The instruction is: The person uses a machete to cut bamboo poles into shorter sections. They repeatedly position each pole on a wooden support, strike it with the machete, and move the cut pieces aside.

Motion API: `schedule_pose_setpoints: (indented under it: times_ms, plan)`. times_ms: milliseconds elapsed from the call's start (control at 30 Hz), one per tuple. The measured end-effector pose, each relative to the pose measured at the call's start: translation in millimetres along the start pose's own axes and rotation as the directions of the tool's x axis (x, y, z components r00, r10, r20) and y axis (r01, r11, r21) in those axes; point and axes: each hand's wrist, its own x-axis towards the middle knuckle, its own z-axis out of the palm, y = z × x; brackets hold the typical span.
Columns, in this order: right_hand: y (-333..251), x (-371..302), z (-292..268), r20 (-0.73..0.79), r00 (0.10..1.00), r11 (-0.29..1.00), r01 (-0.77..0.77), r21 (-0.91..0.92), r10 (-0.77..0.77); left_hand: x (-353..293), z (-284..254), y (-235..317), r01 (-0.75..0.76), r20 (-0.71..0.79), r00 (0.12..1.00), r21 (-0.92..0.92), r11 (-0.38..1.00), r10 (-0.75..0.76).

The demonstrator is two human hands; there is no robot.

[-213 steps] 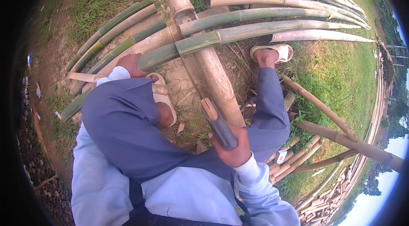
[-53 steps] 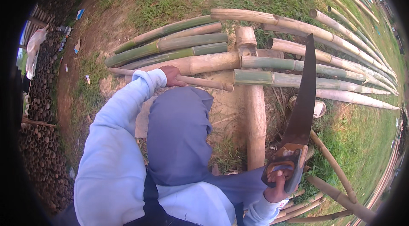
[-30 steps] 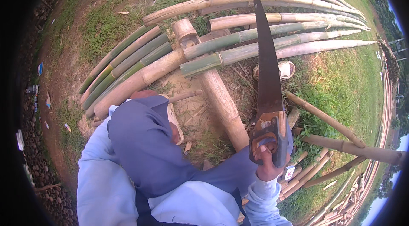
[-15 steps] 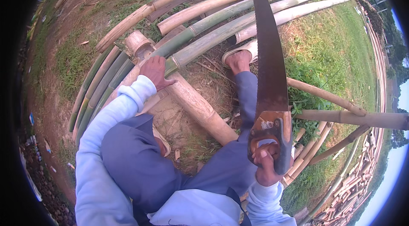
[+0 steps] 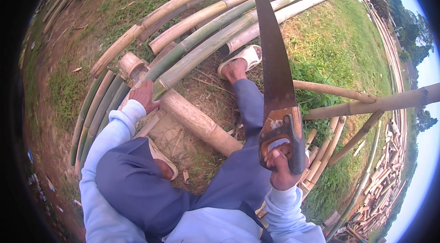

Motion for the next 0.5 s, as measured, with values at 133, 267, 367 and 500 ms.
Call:
schedule_pose_setpoints:
  times_ms: [133,267,367,500]
  plan:
    - [-6,1,10,-0.022,1.0,1.0,-0.01,-0.023,0.01,-58,-9,-53,0.047,-0.023,0.999,0.034,0.998,-0.046]
    - [-4,3,22,-0.022,0.999,0.999,0.035,-0.022,-0.035,-152,18,-125,0.062,-0.082,0.995,0.086,0.994,-0.055]
    - [-10,1,40,0.043,0.999,1.0,0.009,-0.025,-0.008,-240,46,-202,0.216,0.013,0.975,0.149,0.965,-0.22]
    - [-3,-1,47,0.145,0.989,0.999,-0.021,-0.044,0.027,-347,79,-270,0.422,-0.003,0.902,0.212,0.882,-0.431]
